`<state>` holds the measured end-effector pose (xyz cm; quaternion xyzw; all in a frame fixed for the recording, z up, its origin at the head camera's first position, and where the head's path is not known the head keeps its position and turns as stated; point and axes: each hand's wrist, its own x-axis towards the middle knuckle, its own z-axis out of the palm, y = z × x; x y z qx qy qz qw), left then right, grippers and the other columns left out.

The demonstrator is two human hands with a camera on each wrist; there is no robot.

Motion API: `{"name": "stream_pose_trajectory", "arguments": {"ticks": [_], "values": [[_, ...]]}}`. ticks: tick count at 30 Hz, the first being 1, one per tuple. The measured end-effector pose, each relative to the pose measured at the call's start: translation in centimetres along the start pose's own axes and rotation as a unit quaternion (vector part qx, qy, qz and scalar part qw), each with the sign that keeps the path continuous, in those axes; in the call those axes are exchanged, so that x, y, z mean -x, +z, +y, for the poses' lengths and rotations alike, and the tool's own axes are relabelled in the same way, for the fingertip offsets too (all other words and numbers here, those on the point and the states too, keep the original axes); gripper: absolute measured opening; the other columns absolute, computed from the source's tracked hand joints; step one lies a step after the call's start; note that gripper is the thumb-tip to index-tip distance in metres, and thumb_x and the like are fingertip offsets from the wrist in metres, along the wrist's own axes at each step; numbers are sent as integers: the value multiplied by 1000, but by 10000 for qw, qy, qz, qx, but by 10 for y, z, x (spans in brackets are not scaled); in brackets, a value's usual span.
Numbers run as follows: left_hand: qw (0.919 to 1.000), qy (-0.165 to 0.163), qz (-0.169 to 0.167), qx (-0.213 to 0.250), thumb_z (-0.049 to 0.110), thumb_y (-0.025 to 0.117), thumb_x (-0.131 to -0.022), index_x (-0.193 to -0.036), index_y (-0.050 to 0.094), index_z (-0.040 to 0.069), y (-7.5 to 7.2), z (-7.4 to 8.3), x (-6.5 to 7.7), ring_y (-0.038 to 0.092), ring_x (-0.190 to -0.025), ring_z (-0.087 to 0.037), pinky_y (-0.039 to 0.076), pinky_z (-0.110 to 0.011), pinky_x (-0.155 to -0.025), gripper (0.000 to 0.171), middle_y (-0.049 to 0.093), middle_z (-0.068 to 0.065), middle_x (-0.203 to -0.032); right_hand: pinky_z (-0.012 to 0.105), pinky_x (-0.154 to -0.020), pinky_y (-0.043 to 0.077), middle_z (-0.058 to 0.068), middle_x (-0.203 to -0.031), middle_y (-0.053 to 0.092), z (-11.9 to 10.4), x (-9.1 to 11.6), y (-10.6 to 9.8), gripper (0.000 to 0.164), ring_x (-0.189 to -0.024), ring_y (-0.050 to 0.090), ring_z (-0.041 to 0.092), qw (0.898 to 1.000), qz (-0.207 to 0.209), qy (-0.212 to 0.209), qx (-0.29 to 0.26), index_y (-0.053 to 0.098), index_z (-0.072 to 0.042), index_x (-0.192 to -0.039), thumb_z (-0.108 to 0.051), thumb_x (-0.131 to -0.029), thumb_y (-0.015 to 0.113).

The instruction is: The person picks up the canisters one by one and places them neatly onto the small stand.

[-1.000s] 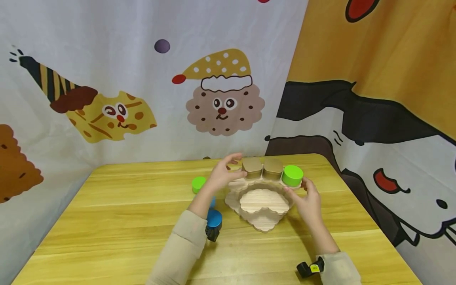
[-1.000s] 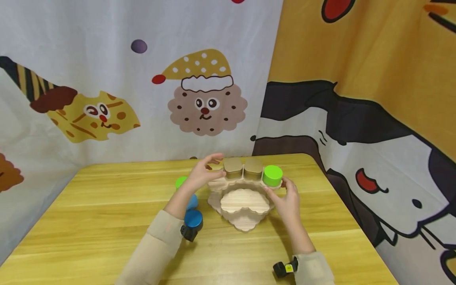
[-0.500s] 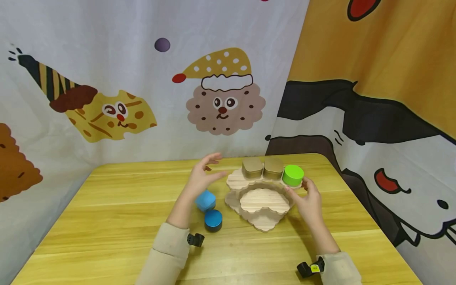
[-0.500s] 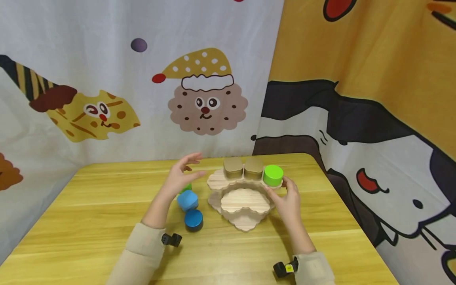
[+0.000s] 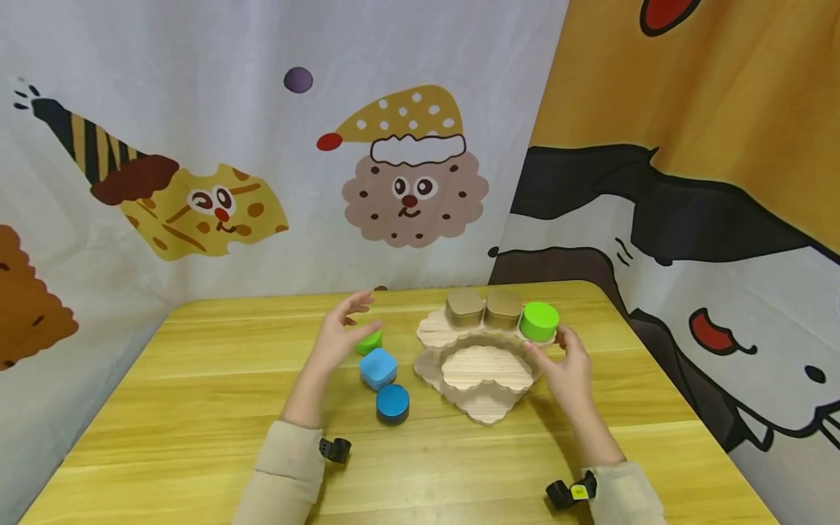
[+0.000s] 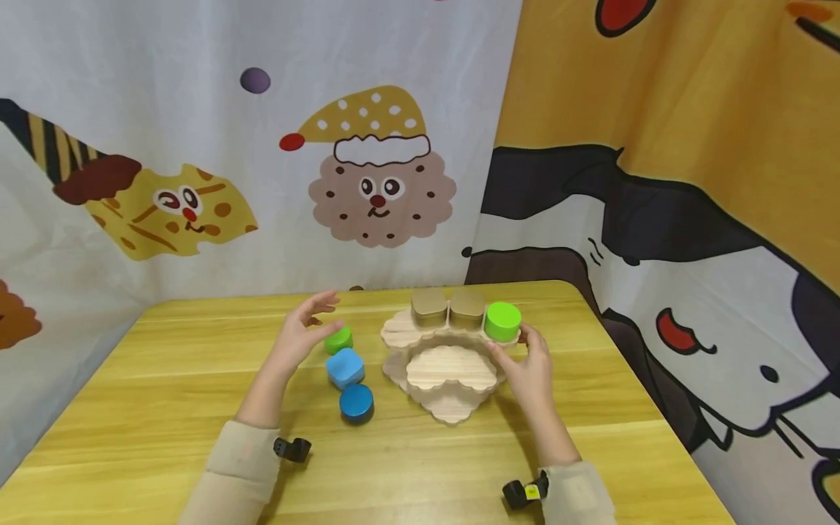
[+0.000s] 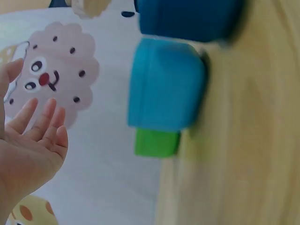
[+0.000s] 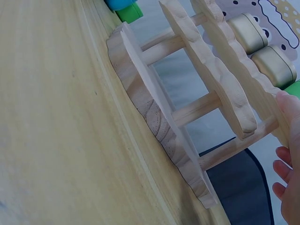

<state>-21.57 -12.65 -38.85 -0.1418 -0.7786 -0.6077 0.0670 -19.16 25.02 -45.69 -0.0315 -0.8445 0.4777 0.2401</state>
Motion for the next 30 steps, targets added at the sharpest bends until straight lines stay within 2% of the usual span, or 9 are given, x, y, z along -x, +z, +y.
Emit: {"name": "stream_pose_trajectory", "arguments": {"ticks": [2, 7, 13, 19, 24, 26, 30], "values": [[9999, -92, 70, 31, 6, 73, -85, -134, 51, -1, -3, -13, -2, 46, -116, -39, 35, -52, -90, 54, 55, -19, -126, 54, -96, 35, 23, -117, 53, 0, 0, 0, 68, -109, 46, 36, 10000, -3, 19, 6, 49, 6, -129, -27, -79, 80], [9991, -308, 282, -9, 9, 74, -84, -134, 52, 4, -9, -50, -6, 49, -115, -29, 36, -44, -90, 54, 57, -14, -127, 54, -97, 35, 22, -118, 53, -1, -1, 0, 69, -110, 46, 35, 10000, -60, 61, -2, 49, 5, -130, -29, -79, 80], [9981, -426, 434, 99, 10, 74, -85, -135, 52, 4, -12, -71, -8, 49, -115, -29, 36, -38, -88, 55, 55, -17, -128, 55, -97, 35, 23, -119, 53, -4, -2, 0, 69, -110, 45, 35, 9999, -88, 72, 6, 48, 6, -131, -30, -80, 79], [9968, -741, 305, 79, 10, 70, -88, -139, 46, 1, -15, -82, -6, 45, -121, -34, 35, -43, -94, 57, 50, -22, -133, 55, -97, 34, 23, -119, 52, -2, -2, 0, 70, -110, 45, 36, 9999, -106, 105, 27, 48, 6, -131, -31, -81, 79], [9964, -842, 23, 135, 3, 67, -88, -138, 42, -8, -16, -73, 1, 40, -125, -43, 33, -52, -101, 57, 46, -28, -135, 54, -96, 35, 23, -117, 53, 0, -1, 0, 69, -109, 45, 36, 10000, -64, 59, 41, 48, 6, -130, -30, -80, 79], [9960, -882, -90, 137, 1, 66, -88, -137, 41, -10, -16, -70, 3, 40, -125, -45, 34, -52, -101, 56, 44, -30, -136, 54, -96, 35, 22, -117, 53, 0, -1, 0, 68, -109, 45, 35, 10000, -46, 42, 26, 49, 6, -130, -29, -80, 79], [9937, -1065, -226, 283, 1, 66, -88, -137, 41, -10, -16, -74, 5, 39, -127, -43, 35, -50, -101, 56, 43, -29, -137, 53, -96, 35, 21, -116, 54, 0, 0, 0, 67, -108, 46, 34, 10000, -30, 28, 8, 50, 5, -129, -28, -80, 80]]}}
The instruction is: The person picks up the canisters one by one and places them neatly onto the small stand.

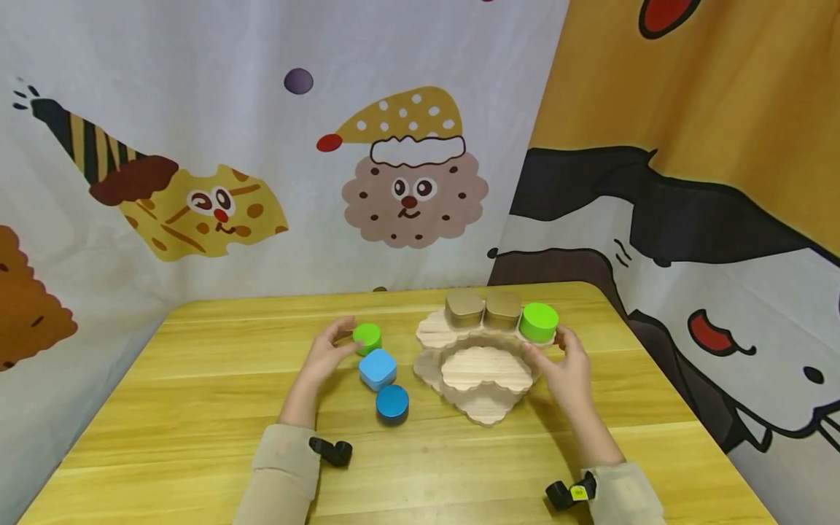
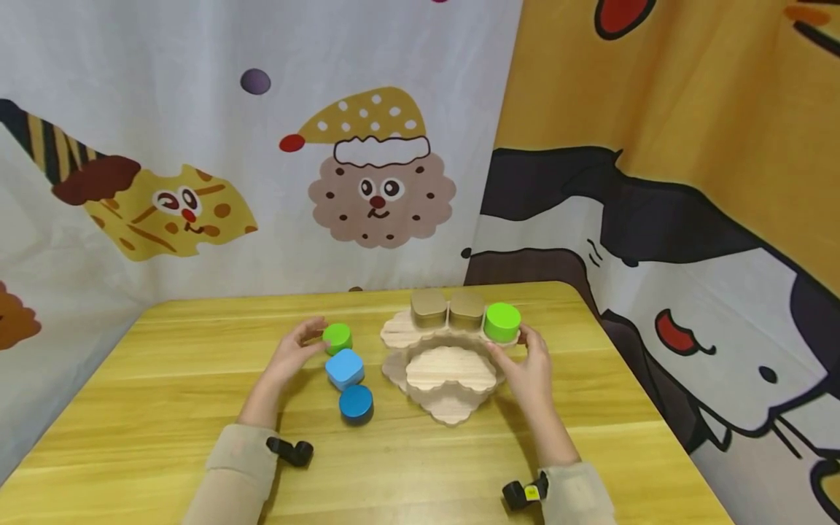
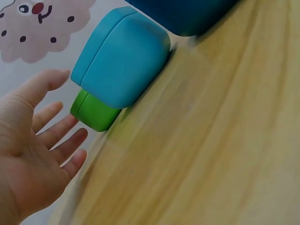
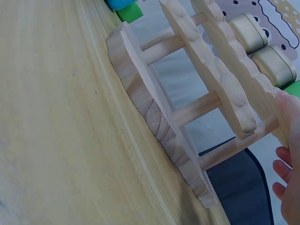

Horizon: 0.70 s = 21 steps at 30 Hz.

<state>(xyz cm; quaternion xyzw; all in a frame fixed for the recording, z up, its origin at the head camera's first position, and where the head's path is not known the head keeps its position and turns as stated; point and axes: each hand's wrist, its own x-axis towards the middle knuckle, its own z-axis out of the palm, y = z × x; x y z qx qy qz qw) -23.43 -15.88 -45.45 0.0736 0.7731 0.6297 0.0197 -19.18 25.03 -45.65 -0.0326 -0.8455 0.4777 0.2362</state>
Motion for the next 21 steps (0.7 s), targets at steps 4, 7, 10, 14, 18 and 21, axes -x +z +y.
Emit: {"name": "stream_pose_trajectory", "arguments": {"ticks": [4, 7, 10, 14, 18, 21], "values": [[9999, -102, -73, 10, 1, 66, -88, -139, 38, -11, 1, -4, -1, 39, -127, -42, 34, -50, -102, 60, 43, -28, -138, 52, -95, 35, 20, -115, 55, 0, 0, 0, 66, -108, 46, 33, 10000, 11, -28, 6, 50, 5, -129, -28, -80, 80], [9998, -107, -115, -115, 1, 66, -88, -140, 37, -11, 1, -7, -3, 39, -128, -42, 34, -50, -102, 61, 42, -28, -139, 53, -95, 35, 21, -115, 55, 0, 0, 0, 65, -107, 46, 34, 10000, 40, -64, 6, 50, 5, -128, -27, -80, 79], [9997, -93, -148, -174, 2, 68, -88, -141, 36, -11, 2, -15, -8, 39, -128, -43, 33, -52, -102, 63, 41, -28, -140, 53, -95, 35, 21, -114, 55, 0, 0, 0, 64, -107, 46, 34, 9999, 63, -94, -9, 50, 6, -128, -25, -81, 79], [9994, -115, -148, -273, 8, 70, -88, -142, 37, -6, 3, -34, -18, 39, -128, -41, 32, -53, -103, 65, 42, -25, -141, 52, -95, 35, 21, -115, 54, 1, 0, 0, 64, -107, 46, 34, 10000, 44, -66, 7, 50, 6, -128, -25, -80, 79], [9985, -154, -140, -497, 12, 71, -88, -143, 40, 0, 5, -46, -24, 41, -127, -38, 33, -52, -103, 65, 45, -22, -140, 52, -95, 35, 21, -115, 54, 0, 0, -1, 64, -107, 46, 34, 10000, 17, -27, 21, 50, 6, -129, -25, -81, 79], [9984, -142, -116, -534, 13, 71, -88, -143, 41, 0, 6, -47, -25, 43, -126, -37, 34, -51, -102, 64, 46, -21, -138, 52, -95, 35, 21, -114, 54, 0, 0, 0, 64, -107, 46, 34, 10000, 15, -13, 14, 50, 5, -128, -25, -80, 80]]}}
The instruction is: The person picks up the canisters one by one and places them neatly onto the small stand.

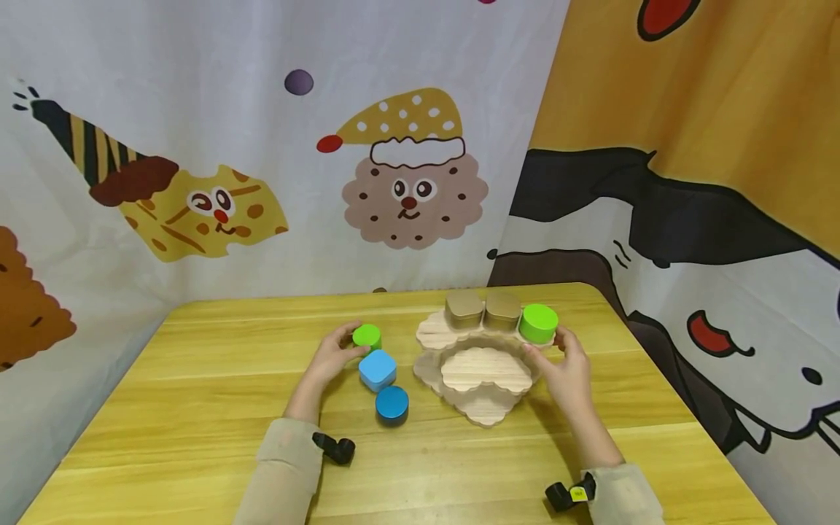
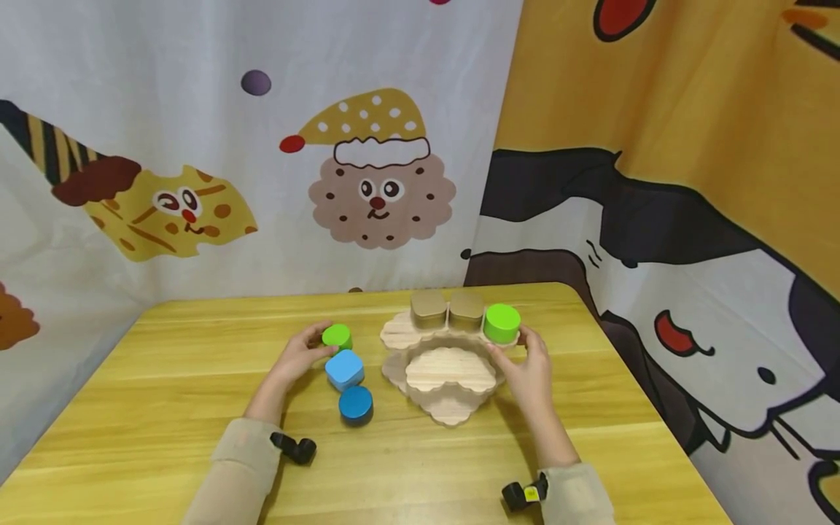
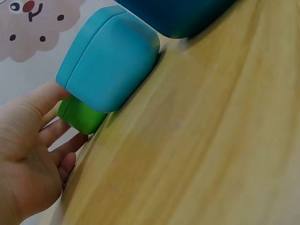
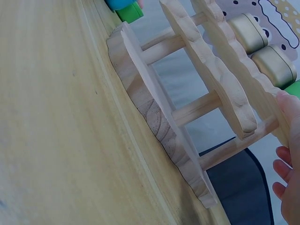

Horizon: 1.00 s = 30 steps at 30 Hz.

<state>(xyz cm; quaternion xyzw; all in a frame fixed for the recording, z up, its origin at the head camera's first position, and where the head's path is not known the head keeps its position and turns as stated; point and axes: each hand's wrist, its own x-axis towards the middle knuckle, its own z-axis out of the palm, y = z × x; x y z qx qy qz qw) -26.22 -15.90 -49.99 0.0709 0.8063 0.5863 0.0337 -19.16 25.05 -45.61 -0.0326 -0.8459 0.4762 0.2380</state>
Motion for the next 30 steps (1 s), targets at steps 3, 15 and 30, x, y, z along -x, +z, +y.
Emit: {"name": "stream_pose_trajectory", "arguments": {"ticks": [3, 15, 30], "values": [[10000, 4, 66, -4, 13, 72, -87, -142, 42, 0, 0, 0, 0, 45, -124, -37, 36, -51, -101, 64, 49, -21, -136, 53, -95, 34, 21, -115, 54, 0, 0, 0, 65, -108, 46, 35, 10000, -3, -7, -12, 50, 5, -129, -26, -80, 80], [9995, -131, 279, -51, 18, 73, -86, -142, 45, 4, 0, 1, 1, 48, -120, -38, 41, -50, -94, 64, 51, -23, -129, 53, -96, 34, 21, -116, 54, 0, 1, 0, 66, -109, 45, 34, 10000, -21, 36, -36, 49, 5, -129, -27, -80, 80], [9979, 139, 629, 89, 19, 73, -87, -140, 47, 4, -2, 26, 9, 45, -117, -30, 41, -41, -89, 61, 51, -16, -132, 54, -96, 35, 23, -115, 53, 0, 1, 0, 67, -109, 46, 38, 10000, -42, 75, 46, 48, 7, -129, -27, -81, 79]]}}
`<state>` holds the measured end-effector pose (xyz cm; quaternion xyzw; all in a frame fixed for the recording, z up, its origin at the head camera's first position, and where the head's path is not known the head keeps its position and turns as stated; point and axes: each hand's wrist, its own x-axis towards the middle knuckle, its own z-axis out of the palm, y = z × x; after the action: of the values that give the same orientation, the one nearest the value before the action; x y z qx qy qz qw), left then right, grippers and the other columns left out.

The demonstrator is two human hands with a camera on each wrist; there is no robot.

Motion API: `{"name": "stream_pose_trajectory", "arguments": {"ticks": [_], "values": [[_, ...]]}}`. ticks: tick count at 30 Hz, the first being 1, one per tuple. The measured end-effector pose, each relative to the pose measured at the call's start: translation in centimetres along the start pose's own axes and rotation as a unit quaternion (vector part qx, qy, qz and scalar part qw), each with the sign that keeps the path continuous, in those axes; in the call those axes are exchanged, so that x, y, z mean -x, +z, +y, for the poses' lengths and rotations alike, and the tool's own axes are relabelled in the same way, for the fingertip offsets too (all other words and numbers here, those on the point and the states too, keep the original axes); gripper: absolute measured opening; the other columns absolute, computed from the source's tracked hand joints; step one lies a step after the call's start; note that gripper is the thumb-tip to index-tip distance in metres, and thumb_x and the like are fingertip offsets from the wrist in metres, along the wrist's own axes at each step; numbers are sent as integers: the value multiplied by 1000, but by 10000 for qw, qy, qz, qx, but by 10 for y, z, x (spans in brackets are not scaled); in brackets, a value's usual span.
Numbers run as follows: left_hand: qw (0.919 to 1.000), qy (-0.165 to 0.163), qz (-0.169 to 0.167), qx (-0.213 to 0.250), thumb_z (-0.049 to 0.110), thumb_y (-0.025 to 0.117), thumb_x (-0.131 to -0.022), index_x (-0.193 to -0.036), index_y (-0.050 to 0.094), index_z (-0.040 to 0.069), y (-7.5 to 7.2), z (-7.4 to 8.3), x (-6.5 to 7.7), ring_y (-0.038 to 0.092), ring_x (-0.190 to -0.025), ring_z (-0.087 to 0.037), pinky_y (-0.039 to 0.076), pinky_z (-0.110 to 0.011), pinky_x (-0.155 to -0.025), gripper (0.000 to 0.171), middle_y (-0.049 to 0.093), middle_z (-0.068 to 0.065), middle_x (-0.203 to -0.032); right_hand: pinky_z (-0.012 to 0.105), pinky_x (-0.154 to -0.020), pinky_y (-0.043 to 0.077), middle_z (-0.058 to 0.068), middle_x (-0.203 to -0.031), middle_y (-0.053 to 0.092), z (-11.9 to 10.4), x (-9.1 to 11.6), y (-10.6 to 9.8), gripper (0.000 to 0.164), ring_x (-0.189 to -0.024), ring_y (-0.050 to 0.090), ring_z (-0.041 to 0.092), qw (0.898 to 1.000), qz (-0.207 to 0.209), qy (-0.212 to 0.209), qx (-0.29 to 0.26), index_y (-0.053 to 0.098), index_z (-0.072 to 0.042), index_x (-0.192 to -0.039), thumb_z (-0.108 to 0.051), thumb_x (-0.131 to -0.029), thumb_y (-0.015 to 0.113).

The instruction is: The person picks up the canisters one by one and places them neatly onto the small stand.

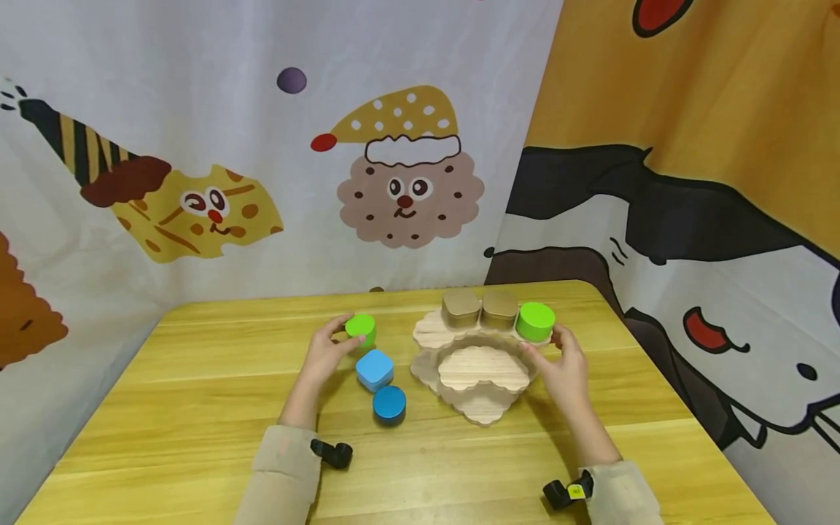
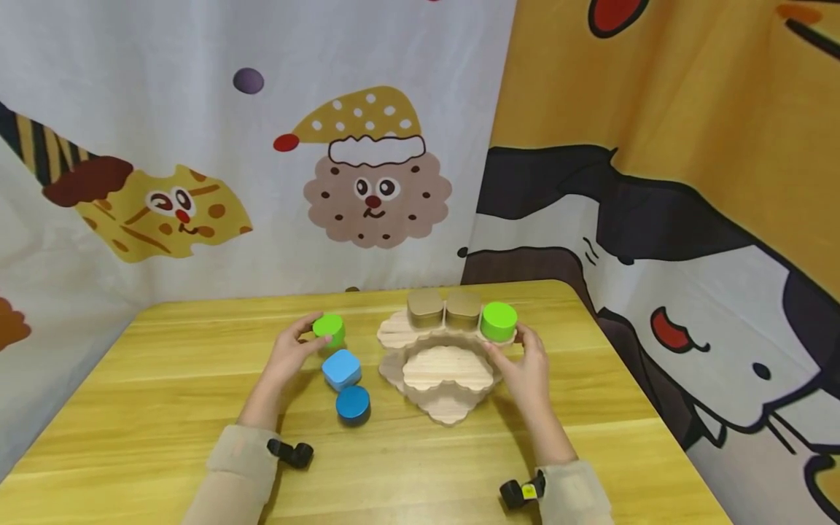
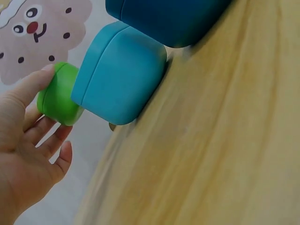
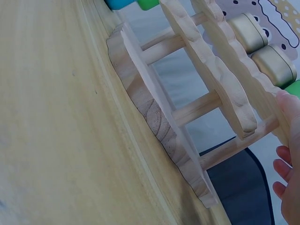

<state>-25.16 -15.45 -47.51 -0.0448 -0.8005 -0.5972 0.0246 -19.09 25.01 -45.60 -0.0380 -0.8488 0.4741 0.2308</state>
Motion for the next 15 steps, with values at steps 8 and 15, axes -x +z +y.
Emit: {"name": "stream_pose_trajectory", "arguments": {"ticks": [8, 15], "values": [[9999, 135, -100, -36, 10, 70, -88, -137, 48, -2, -2, 51, 20, 47, -113, -32, 42, -36, -82, 55, 52, -22, -127, 55, -97, 34, 24, -117, 52, -2, 0, 0, 68, -111, 45, 39, 10000, -43, 54, -2, 47, 7, -130, -28, -81, 78], [9990, 419, -85, -148, 13, 73, -86, -135, 52, 1, -2, 56, 19, 49, -109, -28, 43, -36, -81, 54, 56, -17, -123, 55, -97, 34, 24, -117, 52, -2, 0, -1, 68, -111, 46, 38, 10000, -42, 37, -5, 48, 7, -130, -29, -81, 79]]}}
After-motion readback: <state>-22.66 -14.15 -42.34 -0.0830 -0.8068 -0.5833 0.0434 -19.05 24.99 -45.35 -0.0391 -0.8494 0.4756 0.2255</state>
